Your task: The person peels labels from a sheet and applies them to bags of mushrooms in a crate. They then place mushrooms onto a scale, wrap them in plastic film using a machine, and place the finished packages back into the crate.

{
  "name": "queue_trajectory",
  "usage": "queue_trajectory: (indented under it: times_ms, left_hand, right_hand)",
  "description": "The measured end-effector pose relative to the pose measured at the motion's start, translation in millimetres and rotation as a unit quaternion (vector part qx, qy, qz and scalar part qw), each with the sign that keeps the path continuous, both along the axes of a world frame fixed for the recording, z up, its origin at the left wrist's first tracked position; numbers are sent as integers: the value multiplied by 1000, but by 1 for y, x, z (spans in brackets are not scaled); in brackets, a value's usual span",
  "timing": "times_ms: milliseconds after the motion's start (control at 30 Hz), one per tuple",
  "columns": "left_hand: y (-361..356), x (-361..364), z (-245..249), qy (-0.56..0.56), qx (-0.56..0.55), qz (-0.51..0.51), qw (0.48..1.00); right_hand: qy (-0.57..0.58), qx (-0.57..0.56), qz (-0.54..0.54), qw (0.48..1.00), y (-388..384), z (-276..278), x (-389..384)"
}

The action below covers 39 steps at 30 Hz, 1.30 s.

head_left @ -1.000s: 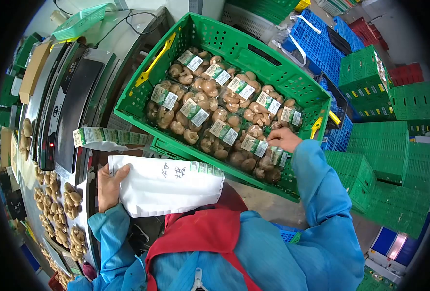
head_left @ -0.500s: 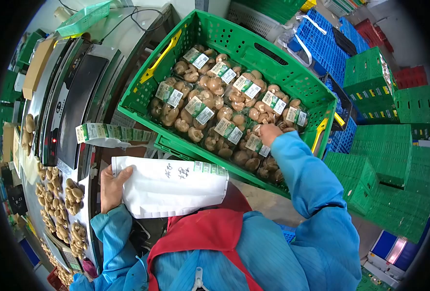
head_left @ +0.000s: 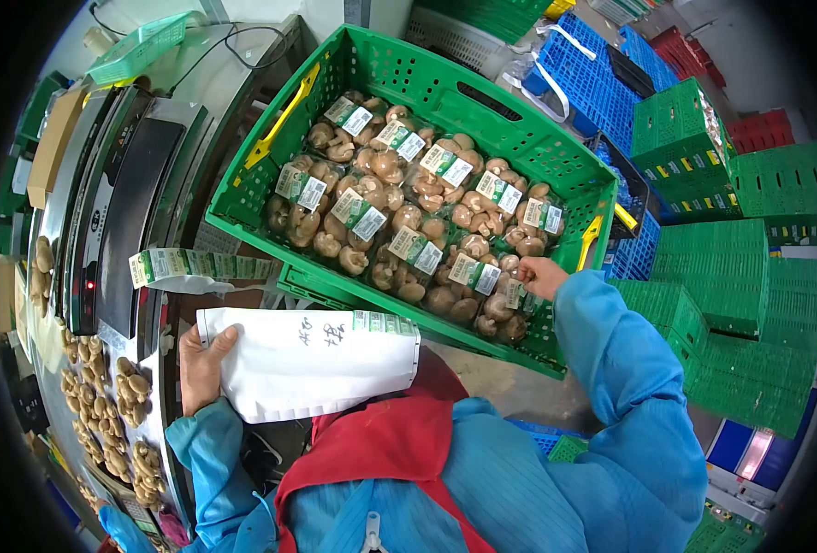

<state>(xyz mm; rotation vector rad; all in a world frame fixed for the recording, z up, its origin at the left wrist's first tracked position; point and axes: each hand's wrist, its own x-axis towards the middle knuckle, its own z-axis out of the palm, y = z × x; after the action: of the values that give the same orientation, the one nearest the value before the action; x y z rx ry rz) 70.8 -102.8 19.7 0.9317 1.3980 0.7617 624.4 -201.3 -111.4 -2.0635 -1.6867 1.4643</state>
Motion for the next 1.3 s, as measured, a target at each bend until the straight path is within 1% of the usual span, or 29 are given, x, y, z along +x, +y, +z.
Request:
queue_trajectory:
  times_ms: [67, 100, 167, 200, 267, 300, 400, 467, 533, 600, 667, 733, 767, 800, 867, 900, 933, 1000, 1067, 1100, 1133, 1200, 1233, 1267, 1300]
  left_hand:
    - [-1, -3, -2, 0, 1, -1, 1000]
    - [-2, -4, -2, -3, -1, -2, 1000]
    - [-4, -5, -2, -8, -3, 0, 1000]
    - [-5, -5, -2, -9, 1, -3, 1000]
    - [-7, -6, -1, -9, 7, -1, 1000]
    - [-8, -5, 0, -23, 3, -1, 1000]
    - [-10, -4, 1, -34, 9, 5, 999]
    - [-8, -4, 4, -12, 11, -17, 1000]
    - [-5, -1, 9, -15, 6, -25, 1000]
    - [-4, -2, 12, 2, 9, -34, 999]
    - [-4, -4, 13, 2, 15, -37, 999]
    - [-3, -4, 15, -13, 25, -57, 998]
    - [-3, -4, 17, -16, 20, -60, 998]
    - [-4, -4, 20, -10, 22, -58, 998]
    - [-3, -1, 26, 1, 30, -66, 997]
    - [-3, 0, 29, 7, 33, -60, 998]
    - [-3, 2, 32, 2, 29, -62, 998]
    - [-3, 4, 37, -8, 23, -62, 998]
    - [-3, 5, 38, -17, 14, -52, 998]
    - [-4, 5, 38, -3, 23, -55, 998]
    - [-5, 5, 40, 10, 32, -57, 998]
    - [-6, 4, 37, -17, 41, -65, 997]
    - [-6, 4, 40, -1, 48, -77, 996]
    - [-6, 5, 43, 18, 55, -87, 995]
    - [-7, 5, 44, -7, 45, -87, 995]
  right_hand:
    - [-75, 58, -2, 996, -1, 1, -9]
    - [-74, 57, 0, 996, -3, 2, -14]
    - [-112, 96, -19, 989, -5, 5, -24]
    - [-111, 97, -15, 989, -5, 9, -29]
    - [-179, 57, 6, 982, -4, 17, -39]
    - [-194, 49, 27, 979, -4, 19, -40]
    - [-204, 66, 42, 976, -6, 31, -44]
    - [-185, 69, 45, 979, -6, 31, -35]
    - [-185, 34, 37, 981, -3, 26, -25]
    - [-189, 82, 47, 977, 2, 38, -28]
    - [-179, 71, 5, 981, 16, 50, -31]
    - [-20, 83, -97, 992, 28, 47, -26]
    - [83, 41, -136, 986, 42, 64, -41]
    - [185, -2, -172, 968, 58, 92, -66]
    - [314, 47, -98, 943, 78, 132, -123]
    - [349, 15, -90, 933, 84, 152, -151]
    - [384, -17, -80, 920, 89, 163, -177]
    - [428, -10, 38, 903, 100, 159, -220]
    - [416, 79, 129, 897, 108, 143, -256]
    - [363, 116, 181, 907, 112, 146, -267]
    - [368, 118, 191, 902, 114, 145, -275]
    - [305, 156, 210, 916, 114, 144, -291]
    - [290, 141, 214, 922, 115, 150, -295]
    - [296, 146, 226, 916, 114, 152, -297]
    - [264, 153, 222, 926, 114, 153, -299]
